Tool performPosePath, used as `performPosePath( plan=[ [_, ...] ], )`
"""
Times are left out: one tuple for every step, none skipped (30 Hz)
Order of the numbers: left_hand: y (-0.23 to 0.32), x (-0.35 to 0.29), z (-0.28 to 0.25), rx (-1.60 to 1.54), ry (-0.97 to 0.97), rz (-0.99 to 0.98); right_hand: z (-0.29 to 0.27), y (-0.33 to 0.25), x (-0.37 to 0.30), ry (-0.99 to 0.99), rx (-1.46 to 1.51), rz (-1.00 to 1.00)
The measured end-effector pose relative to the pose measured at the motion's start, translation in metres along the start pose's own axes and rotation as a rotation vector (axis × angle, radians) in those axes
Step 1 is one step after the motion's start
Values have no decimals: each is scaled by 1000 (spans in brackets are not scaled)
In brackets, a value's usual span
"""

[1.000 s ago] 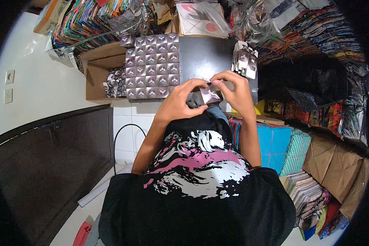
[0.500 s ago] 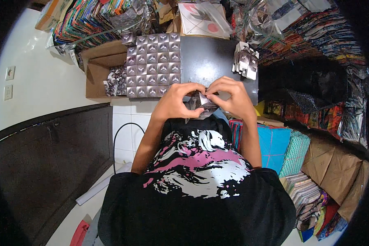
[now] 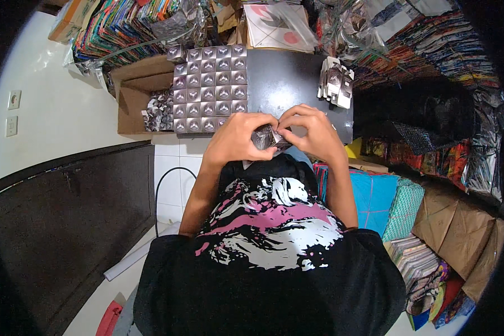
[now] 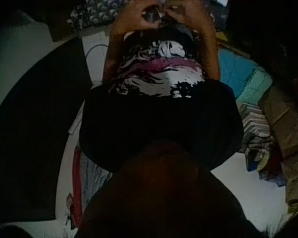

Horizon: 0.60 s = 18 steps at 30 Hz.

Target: Folding and assembling small cardboard boxes on a table.

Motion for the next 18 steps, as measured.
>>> performPosePath(
  plan=[
    [0,0,0,14,2,-3,1,1,0,-4,-14,14],
    [0,0,1,14,2,-4,1,1,0,-4,-13,14],
    [0,0,1,21,11,-3,2,1,0,-6,-53,10],
    [0,0,1,28,18,-1,3,0,0,-6,-93,8],
    [0,-1,2,27,17,0,3,1,0,-6,-94,9],
    [-1,-1,2,33,15,-6,4,0,0,-12,-130,6],
    [-2,-1,2,39,13,-13,6,0,0,-18,-166,2],
    [-3,-1,3,38,11,-12,6,-1,1,-17,-166,4],
    [-4,0,3,37,9,-21,7,-1,2,-27,-181,13],
    [-5,0,3,37,9,-31,7,-1,3,-39,-196,21],
    [-5,0,3,37,10,-32,8,-1,3,-39,-196,20],
    [-5,0,2,49,16,-33,9,0,4,-43,-202,16],
    [-5,0,2,60,21,-34,9,-1,4,-45,-207,14],
    [-5,0,1,60,20,-34,9,-1,4,-45,-206,14],
    [-5,1,2,72,6,-46,9,-1,5,-51,-214,8],
    [-6,2,2,84,-9,-57,10,-1,5,-57,-223,4],
    [-6,2,2,83,-10,-56,10,0,5,-56,-224,5],
    [-7,2,3,64,-19,-69,12,1,6,-66,-209,11]
  ],
)
Point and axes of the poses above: each hand's wrist, its own x-axis towards the middle knuckle, its own z-axis out of the palm, y = z × x, the point moved 8 cm from there along x, towards the middle knuckle, and after that the axes turned 10 degrees about -y, right-handed, at the moved point
